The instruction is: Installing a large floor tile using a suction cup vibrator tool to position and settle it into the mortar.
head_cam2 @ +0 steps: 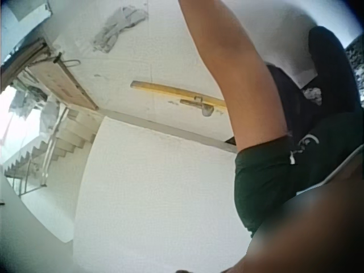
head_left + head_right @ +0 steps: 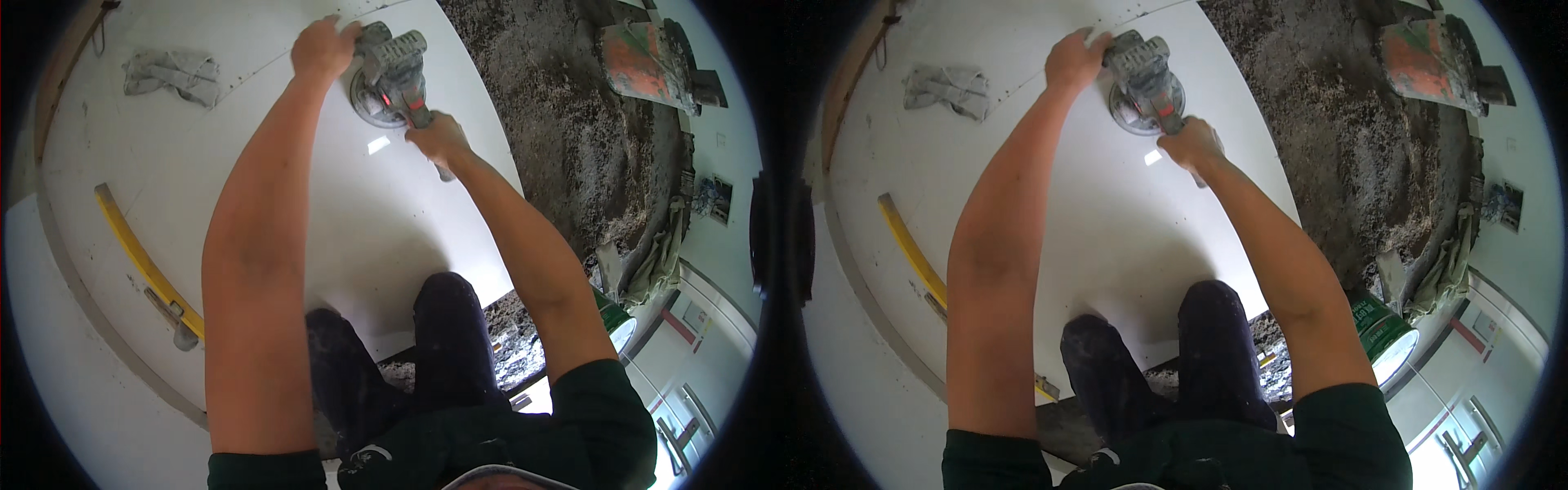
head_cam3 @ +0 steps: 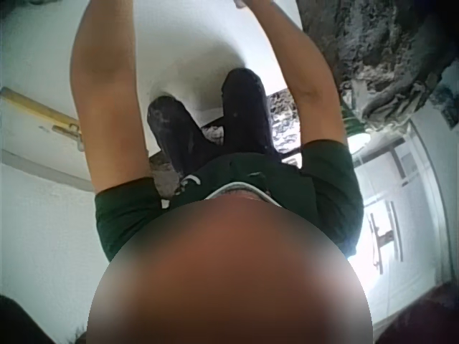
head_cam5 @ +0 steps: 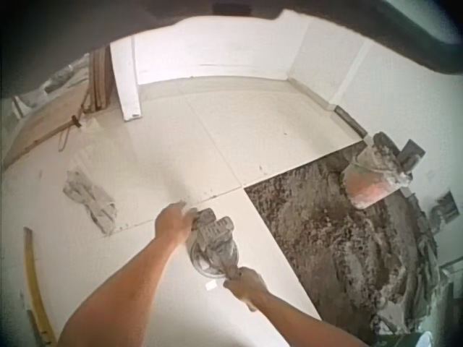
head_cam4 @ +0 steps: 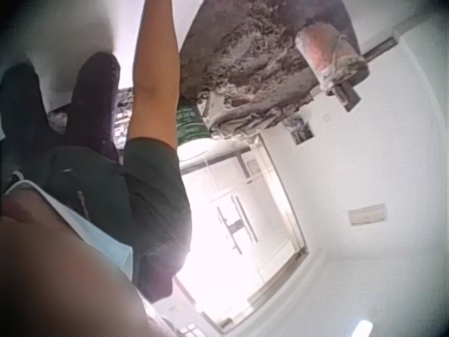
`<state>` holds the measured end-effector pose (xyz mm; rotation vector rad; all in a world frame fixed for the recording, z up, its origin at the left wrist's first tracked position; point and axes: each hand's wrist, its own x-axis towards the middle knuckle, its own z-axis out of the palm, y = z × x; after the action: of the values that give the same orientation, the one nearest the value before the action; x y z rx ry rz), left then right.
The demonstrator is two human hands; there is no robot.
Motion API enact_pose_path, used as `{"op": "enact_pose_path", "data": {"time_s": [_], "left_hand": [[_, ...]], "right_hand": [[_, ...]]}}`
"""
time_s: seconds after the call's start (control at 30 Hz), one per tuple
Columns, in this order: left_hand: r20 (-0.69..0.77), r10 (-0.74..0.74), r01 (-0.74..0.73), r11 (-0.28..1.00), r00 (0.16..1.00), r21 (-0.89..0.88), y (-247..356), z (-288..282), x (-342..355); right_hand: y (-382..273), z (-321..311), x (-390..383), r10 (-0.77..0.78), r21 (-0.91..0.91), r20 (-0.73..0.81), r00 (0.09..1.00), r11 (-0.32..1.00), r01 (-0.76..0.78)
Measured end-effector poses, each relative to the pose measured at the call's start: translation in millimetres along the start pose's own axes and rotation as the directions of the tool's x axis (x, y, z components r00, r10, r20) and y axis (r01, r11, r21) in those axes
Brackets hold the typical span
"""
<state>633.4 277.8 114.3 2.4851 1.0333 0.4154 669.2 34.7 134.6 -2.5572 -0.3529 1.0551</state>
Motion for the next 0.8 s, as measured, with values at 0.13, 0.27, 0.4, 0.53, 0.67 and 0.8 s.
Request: {"op": "enact_pose_path", "data": {"time_s": [0.13, 0.27, 0.4, 0.53, 0.67, 0.8], "left_hand": [[0.507, -0.089, 0.093, 0.996, 0.857, 0.017, 31, 22, 40], [0.565, -0.076, 0.095, 0.995, 0.822, -0.005, 44, 23, 35], [0.538, -0.126, 0.131, 0.991, 0.834, 0.029, 43, 22, 34], [0.540, -0.129, 0.138, 0.990, 0.831, 0.026, 40, 20, 35], [0.508, -0.101, 0.120, 0.993, 0.855, -0.004, 45, 22, 34], [0.480, -0.097, 0.096, 0.995, 0.872, 0.027, 40, 22, 33]], "right_hand": [[-1, -8, -1, 0.078, 0.015, 0.200, 0.977, 0.996, -0.083], [4, -14, 2, 0.126, 0.059, 0.278, 0.952, 0.987, -0.148], [8, -10, 4, 0.043, 0.154, 0.296, 0.954, 0.984, -0.092], [4, -10, 2, 0.041, 0.136, 0.309, 0.950, 0.987, -0.086], [19, -4, 3, -0.058, 0.167, 0.225, 0.973, 0.986, 0.020], [17, 1, 3, -0.114, 0.332, 0.174, 0.978, 0.942, 0.050]]}}
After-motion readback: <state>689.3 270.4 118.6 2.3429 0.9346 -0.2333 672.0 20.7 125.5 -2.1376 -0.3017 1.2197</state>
